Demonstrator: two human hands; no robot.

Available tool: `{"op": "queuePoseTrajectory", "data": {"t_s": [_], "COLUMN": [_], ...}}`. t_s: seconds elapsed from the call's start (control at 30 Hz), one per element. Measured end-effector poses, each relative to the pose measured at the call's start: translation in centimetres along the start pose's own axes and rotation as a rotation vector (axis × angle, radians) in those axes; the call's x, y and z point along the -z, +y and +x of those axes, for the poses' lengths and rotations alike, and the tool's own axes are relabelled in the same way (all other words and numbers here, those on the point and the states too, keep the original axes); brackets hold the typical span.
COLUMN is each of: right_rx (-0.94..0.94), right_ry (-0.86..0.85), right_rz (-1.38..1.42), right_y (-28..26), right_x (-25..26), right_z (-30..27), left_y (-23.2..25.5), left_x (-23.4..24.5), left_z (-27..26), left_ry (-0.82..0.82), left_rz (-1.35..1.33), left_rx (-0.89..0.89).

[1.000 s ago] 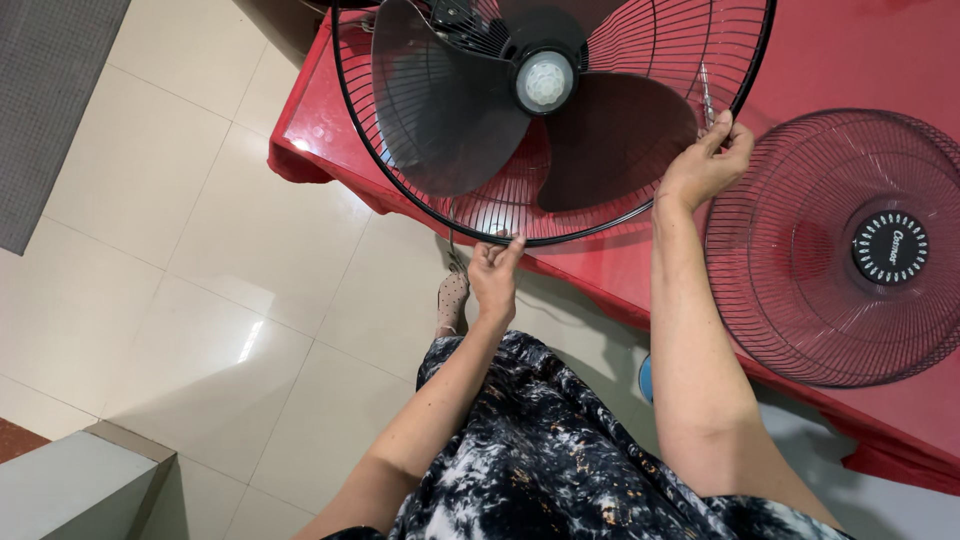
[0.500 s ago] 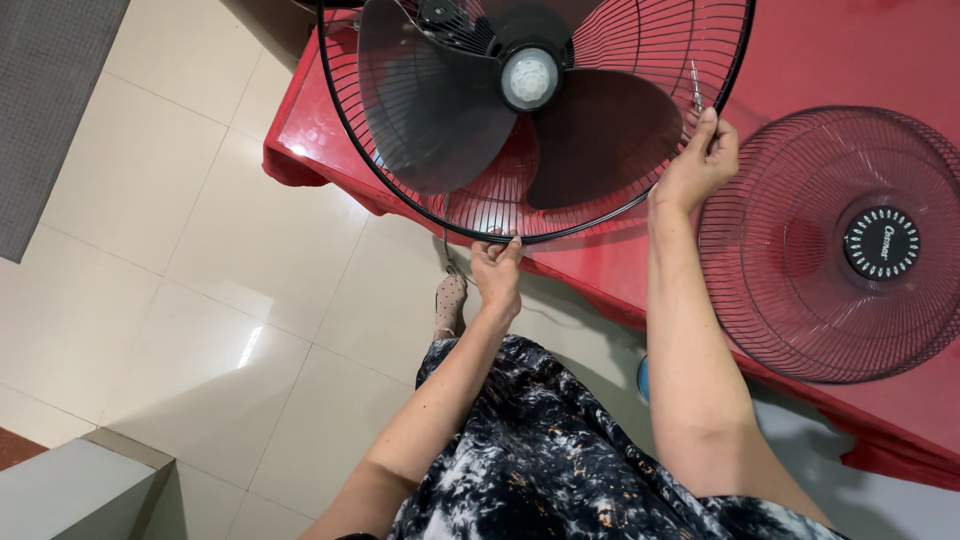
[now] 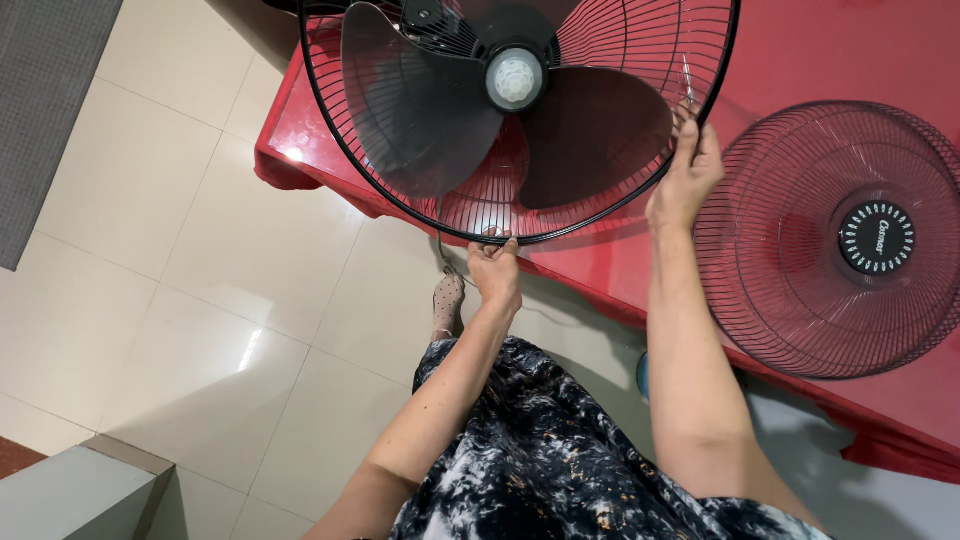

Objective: The person uses a screwdriver to tighten a screw on the front fan cage, then aligns and secures the cage onto the fan blades. The person then attaches the rear fan cage and secures it by hand.

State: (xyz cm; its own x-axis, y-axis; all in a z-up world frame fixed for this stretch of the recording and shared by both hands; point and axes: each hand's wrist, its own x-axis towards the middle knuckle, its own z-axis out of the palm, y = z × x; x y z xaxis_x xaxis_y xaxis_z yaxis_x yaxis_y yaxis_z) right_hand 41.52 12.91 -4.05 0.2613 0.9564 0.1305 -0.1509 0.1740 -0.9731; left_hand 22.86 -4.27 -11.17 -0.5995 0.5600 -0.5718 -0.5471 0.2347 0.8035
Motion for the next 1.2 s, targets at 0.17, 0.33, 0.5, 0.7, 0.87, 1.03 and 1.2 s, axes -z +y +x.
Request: {"op": "queuePoseTrajectory", "data": {"t_s": [0.17,0.33,0.5,0.7,0.87,1.03,1.2], "right_rx": [0.133,0.11,0.167,0.235,0.173,0.186,0.241], "right_ry": [0.06,0.208,0.297,0.336,0.346,0.363,0.342], "right_rz": [-0.008,-0.236,-0.486,-0.56,-0.462,-0.469,-0.397], "right_y": [1.5,2.0,0.7,-0.4,-1.1,-1.3,-1.8], "right_x": [-0.5,-0.1,-2.0,-3.1,-3.7,-4.0,-4.2], "right_z": [-1.8,-2.2,-1.8,-1.6,-1.7,-1.8,-2.1], "left_y": [0.6,1.1,0.7,3.3,11.4,21.9,34.6], "left_x": [-0.2,0.0,0.1,1.6,4.7,-0.6,-14.9], "left_z": [-0.3,-0.3,0.4,0.1,0.2,-1.3,-1.6], "left_ry": [0.063,0.06,0.048,-0.04,-0.379,-0.886,-0.903], "left_rz": [0.029,0.145,0.205,0.478,1.154,1.64,0.894], "left_rx": [0.025,-0.003,-0.014,-0.018,0.029,-0.388,-1.618]}}
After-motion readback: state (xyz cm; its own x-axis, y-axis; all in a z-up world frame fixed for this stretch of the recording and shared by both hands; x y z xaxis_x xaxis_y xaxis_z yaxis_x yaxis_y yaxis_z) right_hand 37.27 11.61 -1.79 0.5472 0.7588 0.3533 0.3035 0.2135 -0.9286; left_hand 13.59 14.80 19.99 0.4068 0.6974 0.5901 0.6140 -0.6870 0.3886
